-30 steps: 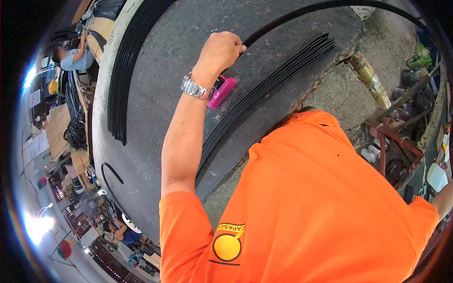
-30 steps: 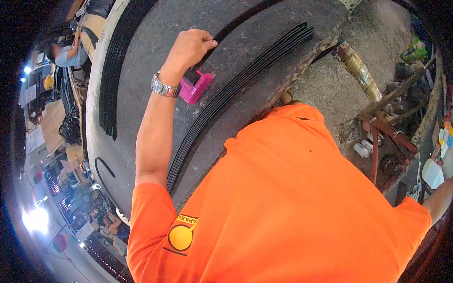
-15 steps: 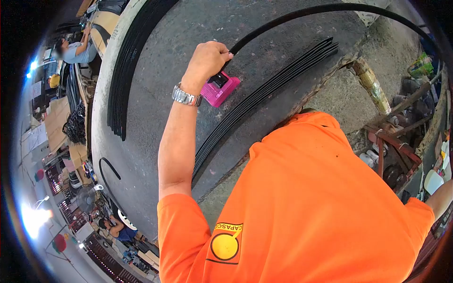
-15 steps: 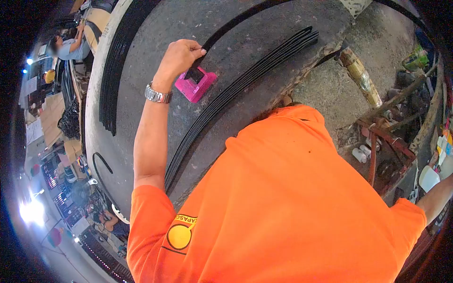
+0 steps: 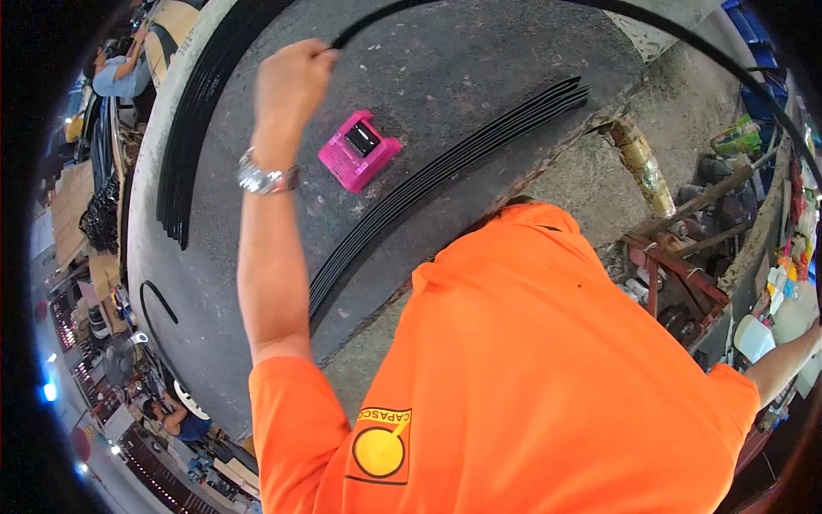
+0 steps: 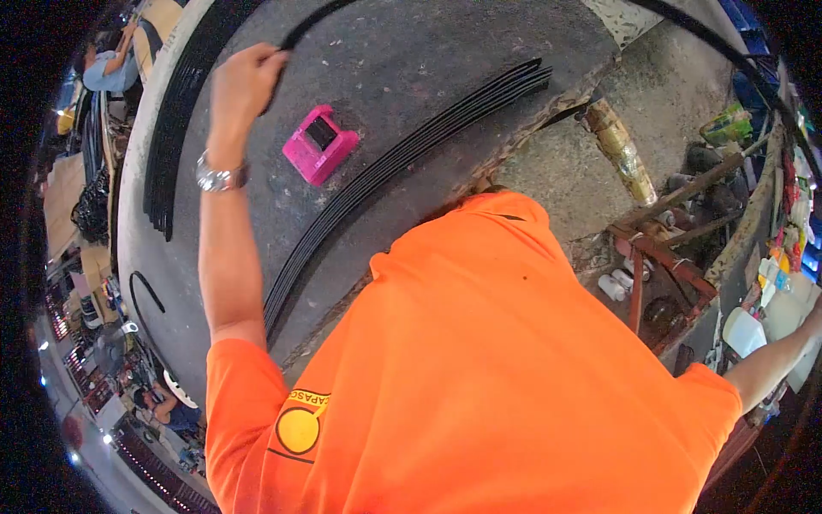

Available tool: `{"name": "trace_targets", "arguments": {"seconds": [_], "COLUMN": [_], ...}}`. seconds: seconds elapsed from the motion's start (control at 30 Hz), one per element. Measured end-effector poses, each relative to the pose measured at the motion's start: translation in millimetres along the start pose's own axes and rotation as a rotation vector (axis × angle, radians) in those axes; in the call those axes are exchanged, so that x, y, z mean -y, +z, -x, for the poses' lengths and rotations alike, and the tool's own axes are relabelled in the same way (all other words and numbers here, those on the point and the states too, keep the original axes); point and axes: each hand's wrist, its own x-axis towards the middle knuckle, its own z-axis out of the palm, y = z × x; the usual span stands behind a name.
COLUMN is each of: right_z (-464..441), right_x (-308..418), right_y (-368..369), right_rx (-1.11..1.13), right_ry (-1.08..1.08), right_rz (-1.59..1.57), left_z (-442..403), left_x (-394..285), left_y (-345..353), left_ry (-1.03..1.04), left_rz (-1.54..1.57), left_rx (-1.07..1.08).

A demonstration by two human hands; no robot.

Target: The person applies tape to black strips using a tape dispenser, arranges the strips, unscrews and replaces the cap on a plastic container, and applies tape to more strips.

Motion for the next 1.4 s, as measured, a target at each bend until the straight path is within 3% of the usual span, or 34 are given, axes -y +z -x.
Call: {"name": "trace_targets", "arguments": {"seconds": [0.1, 0.17, 0.23, 0.27, 0.3, 0.33, 0.37, 0.4, 0.43, 0.47, 0.53, 0.6, 0.63, 0.7, 0.8, 0.87, 0.9, 0.93, 0.97, 1.03, 1.07, 1.13, 1.17, 1.27, 1.3, 1.4], "right_z": [-10.1, -22.5, -39.1, -49.2, -63.5, -68.0, -85.2, -102.3, -100.2, -123.0, -157.1, -170.5, -174.7, -179.5, -178.1, -176.4, -161.7, -136.2, -109.3, -74.6, -60.4, -39.6, -32.7, -20.9, -18.8, -10.1], "right_x": [20.3, 38.2, 61.3, 78.7, 90.1, 145.0, 156.5, 169.9, 218.9, 213.8, 261.6, 356.2, 397.0, 464.7, 556.2, 611.4, 637.4, 649.8, 662.3, 681.8, 683.6, 681.3, 680.4, 665.5, 660.5, 648.5], "right_y": [6.6, 14.6, 29.4, 40.7, 56.7, 31.1, 53.1, 72.9, 36.9, 76.5, 110.4, 66.6, 55.2, 53.6, 74.1, 133.5, 159.0, 116.3, 69.2, 24.9, 31.0, 47.1, 47.2, 31.6, 28.1, 25.0], "right_rx": [-0.009, -0.03, -0.068, -0.105, -0.137, -0.027, -0.193, -0.323, -0.076, 0.07, 0.291, 0.314, 0.354, 0.468, 0.711, 0.917, 0.994, 1.07, 1.136, 1.034, 1.103, 1.188, 1.199, 1.243, 1.244, 1.231], "right_ry": [-0.031, -0.059, -0.08, -0.024, -0.1, 0.171, 0.002, -0.2, 0.06, 0.119, 0.34, 0.509, 0.546, 0.511, 0.408, 0.201, 0.062, 0.225, 0.398, 0.856, 0.882, 0.986, 1.064, 1.015, 0.948, 0.697], "right_rz": [-0.067, -0.115, -0.13, -0.015, -0.074, -0.125, -0.331, -0.511, -0.78, -0.749, -1.19, -1.676, -1.842, -2.1, -2.406, -2.58, -2.612, -2.595, -2.574, -2.34, -2.338, -2.26, -2.186, -2.063, -1.997, -1.743], "left_z": [37.3, 68.9, 103.6, 125.0, 144.7, 165.7, 187.7, 207.6, 229.1, 245.3, 271.5, 301.4, 319.8, 360.1, 399.3, 401.8, 412.5, 429.2, 442.0, 449.9, 460.8, 513.8, 526.6, 482.1, 487.4, 439.9], "left_x": [52.4, 87.5, 150.3, 160.2, 181.2, 201.2, 221.9, 235.0, 267.3, 276.3, 285.9, 308.5, 339.4, 403.4, 409.9, 362.4, 355.5, 358.2, 356.9, 353.0, 354.9, 385.5, 394.0, 324.8, 332.7, 265.9], "left_y": [-23.0, -43.1, -53.7, -63.7, -72.7, -79.9, -84.8, -95.2, -99.1, -108.0, -121.5, -137.0, -139.8, -127.3, -97.6, -68.0, -46.9, -23.2, -0.7, 31.2, 44.3, 92.0, 109.6, 73.3, 78.1, 52.2], "left_ry": [-0.116, -0.258, -0.083, -0.124, -0.149, -0.321, -0.315, -0.489, -0.66, -0.715, -0.773, -0.733, -0.76, -0.809, -0.919, -1.018, -1.044, -1.058, -1.044, -1.17, -1.179, -1.156, -1.096, -1.347, -1.489, -1.638], "left_rz": [-0.076, -0.093, -0.211, -0.266, -0.341, -0.244, -0.275, -0.157, 0.119, 0.247, 0.751, 1.234, 1.282, 1.375, 1.546, 1.556, 1.141, 0.702, 0.626, 1.609, 1.654, 1.148, 1.714, 1.653, 1.628, 1.266], "left_rx": [-0.221, -0.254, -0.42, -0.456, -0.485, -0.479, -0.538, -0.489, -0.482, -0.461, -0.666, -0.84, -0.896, -1.003, -1.011, -1.194, -0.945, -0.748, -0.768, -1.341, -1.387, -0.886, -1.216, -1.288, -1.324, -1.14]}}
